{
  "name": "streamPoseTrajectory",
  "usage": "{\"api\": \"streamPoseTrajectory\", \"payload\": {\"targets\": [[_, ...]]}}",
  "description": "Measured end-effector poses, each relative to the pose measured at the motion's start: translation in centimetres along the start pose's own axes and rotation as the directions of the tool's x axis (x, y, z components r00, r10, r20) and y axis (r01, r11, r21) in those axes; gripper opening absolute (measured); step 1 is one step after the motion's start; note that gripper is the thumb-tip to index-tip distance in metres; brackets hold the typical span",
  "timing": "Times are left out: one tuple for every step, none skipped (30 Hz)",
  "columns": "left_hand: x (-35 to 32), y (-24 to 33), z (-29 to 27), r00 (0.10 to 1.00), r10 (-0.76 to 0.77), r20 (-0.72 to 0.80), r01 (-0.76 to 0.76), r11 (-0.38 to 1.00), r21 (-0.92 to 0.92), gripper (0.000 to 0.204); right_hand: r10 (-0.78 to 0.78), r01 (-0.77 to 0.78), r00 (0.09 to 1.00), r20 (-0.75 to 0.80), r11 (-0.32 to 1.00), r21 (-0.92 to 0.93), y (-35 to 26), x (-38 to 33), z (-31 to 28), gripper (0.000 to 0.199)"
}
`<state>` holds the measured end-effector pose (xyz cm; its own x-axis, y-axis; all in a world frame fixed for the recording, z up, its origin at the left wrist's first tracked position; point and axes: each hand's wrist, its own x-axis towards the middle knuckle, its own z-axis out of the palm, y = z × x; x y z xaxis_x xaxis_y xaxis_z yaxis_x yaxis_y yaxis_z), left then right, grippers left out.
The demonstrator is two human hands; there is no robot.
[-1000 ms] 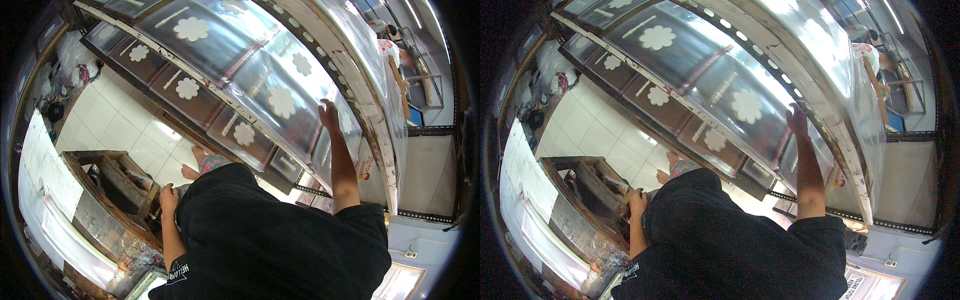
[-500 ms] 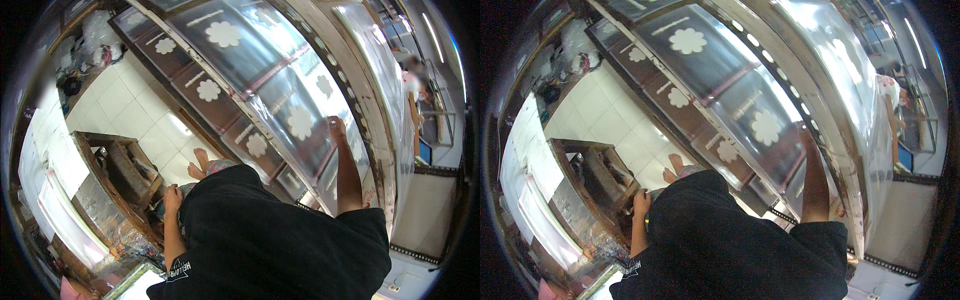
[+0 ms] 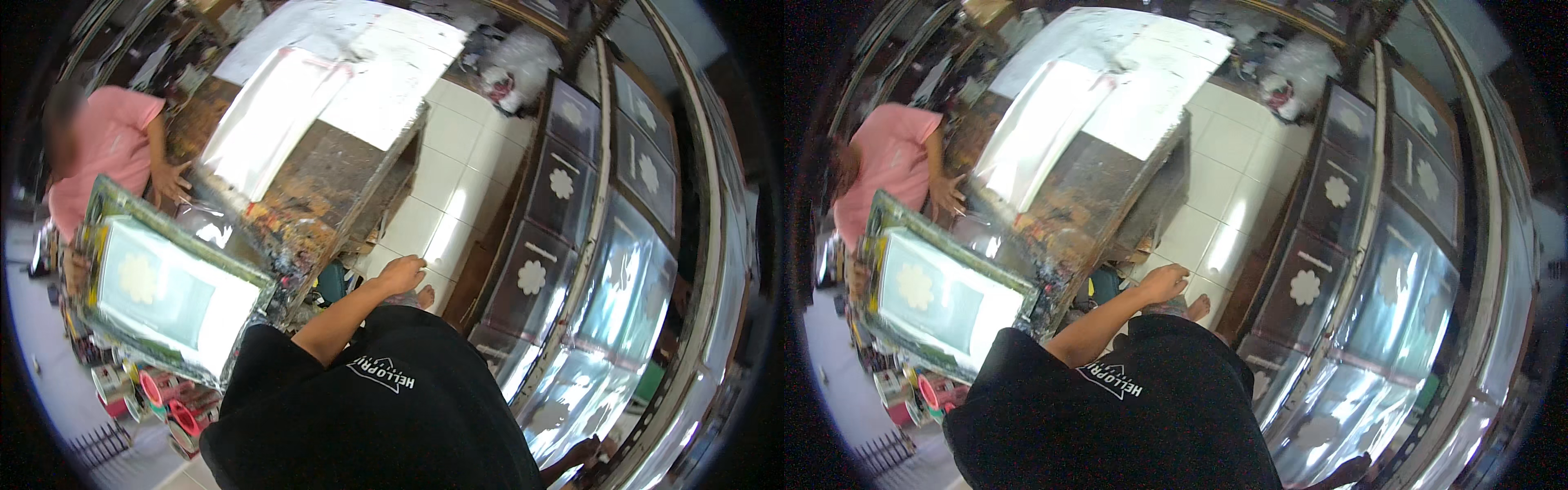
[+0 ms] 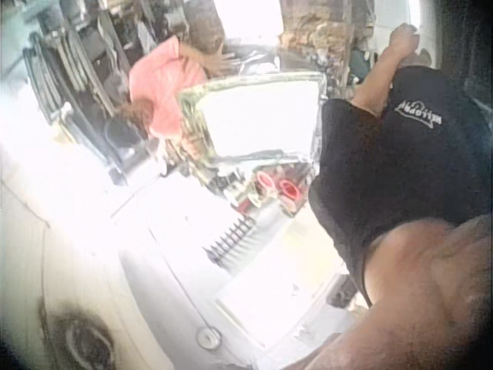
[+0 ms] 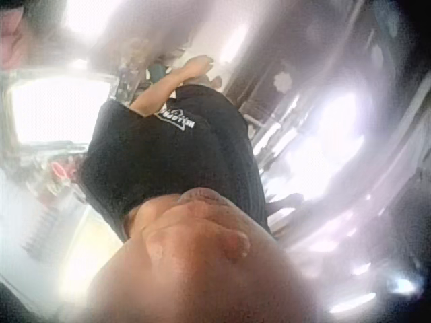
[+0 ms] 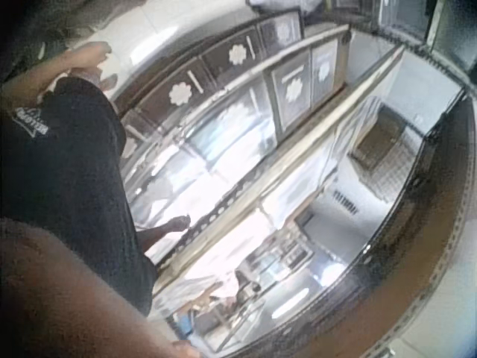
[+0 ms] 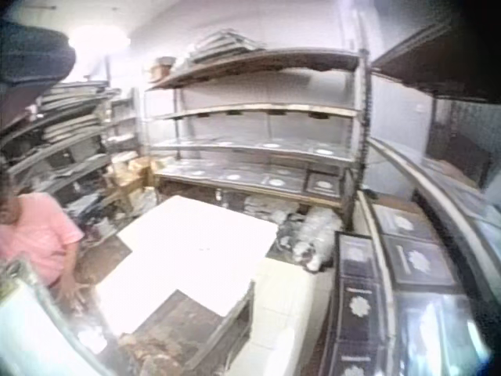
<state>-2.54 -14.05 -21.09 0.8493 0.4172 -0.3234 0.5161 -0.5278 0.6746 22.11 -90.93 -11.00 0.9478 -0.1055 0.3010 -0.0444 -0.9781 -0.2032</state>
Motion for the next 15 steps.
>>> {"api": "streamPoseTrajectory", "payload": {"targets": [[1.0, 0.7, -0.6, 0.999, 0.019, -0.037, -0.020, 0.999, -0.029, 0.031, -0.007, 0.013, 0.998, -0.062, 0.995, 0.096, -3.4, 1.4, 0.2, 0.033], [1.2, 1.3, -1.3, 0.997, 0.023, -0.080, -0.029, 0.997, -0.068, 0.031, -0.044, 0.061, 0.995, -0.086, 0.977, 0.203, -7.5, 4.3, 0.3, 0.034], [1.3, 1.9, -2.0, 0.993, 0.011, -0.118, -0.026, 0.992, -0.125, 0.030, -0.094, 0.117, 0.992, -0.088, 0.944, 0.309, -11.5, 6.8, 0.2, 0.034], [1.5, 2.7, -2.7, 0.989, 0.004, -0.151, -0.031, 0.983, -0.182, 0.030, -0.139, 0.157, 0.988, -0.075, 0.900, 0.406, -15.7, 8.6, 0.1, 0.034], [1.6, 3.5, -3.5, 0.982, -0.010, -0.188, -0.035, 0.972, -0.234, 0.029, -0.195, 0.186, 0.980, -0.035, 0.845, 0.502, -20.9, 9.5, 0.0, 0.034], [1.5, 4.2, -4.3, 0.959, 0.020, -0.284, -0.097, 0.961, -0.259, 0.029, -0.262, 0.200, 0.965, 0.014, 0.771, 0.604, -28.2, 9.5, -1.0, 0.035], [1.6, 5.0, -5.3, 0.925, 0.051, -0.376, -0.164, 0.948, -0.274, 0.029, -0.214, 0.067, 0.966, 0.143, 0.744, 0.665, -32.4, 9.8, -0.9, 0.036], [1.3, 5.6, -6.4, 0.881, 0.068, -0.469, -0.220, 0.936, -0.277, 0.029, -0.278, 0.093, 0.948, 0.155, 0.708, 0.700, -37.4, 9.0, -1.0, 0.034], [1.0, 6.3, -7.9, 0.830, 0.084, -0.551, -0.235, 0.949, -0.208, 0.029, -0.355, 0.123, 0.920, 0.165, 0.662, 0.739, -40.6, 8.5, -0.4, 0.029], [0.7, 7.1, -9.6, 0.770, 0.103, -0.630, -0.241, 0.961, -0.138, 0.029, -0.429, 0.154, 0.888, 0.168, 0.620, 0.769, -43.3, 8.1, 0.5, 0.027], [0.4, 7.6, -11.2, 0.703, 0.127, -0.700, -0.241, 0.968, -0.067, 0.029, -0.499, 0.183, 0.851, 0.164, 0.575, 0.797, -45.7, 7.6, 1.4, 0.025], [-0.1, 7.8, -12.5, 0.673, 0.071, -0.736, -0.188, 0.979, -0.077, 0.032, -0.563, 0.221, 0.810, 0.163, 0.550, 0.806, -48.5, 6.8, 1.9, 0.024], [-0.6, 7.7, -14.0, 0.601, 0.065, -0.796, -0.163, 0.986, -0.043, 0.033, -0.623, 0.259, 0.766, 0.158, 0.524, 0.812, -51.0, 6.1, 2.1, 0.023], [-1.1, 7.5, -15.4, 0.530, 0.066, -0.845, -0.141, 0.990, -0.011, 0.034, -0.640, 0.176, 0.752, 0.159, 0.427, 0.887, -53.3, 5.4, 3.0, 0.022], [-1.6, 7.3, -16.8, 0.457, 0.073, -0.887, -0.118, 0.993, 0.021, 0.036, -0.639, 0.134, 0.749, 0.174, 0.404, 0.905, -55.3, 4.6, 3.2, 0.021]]}}
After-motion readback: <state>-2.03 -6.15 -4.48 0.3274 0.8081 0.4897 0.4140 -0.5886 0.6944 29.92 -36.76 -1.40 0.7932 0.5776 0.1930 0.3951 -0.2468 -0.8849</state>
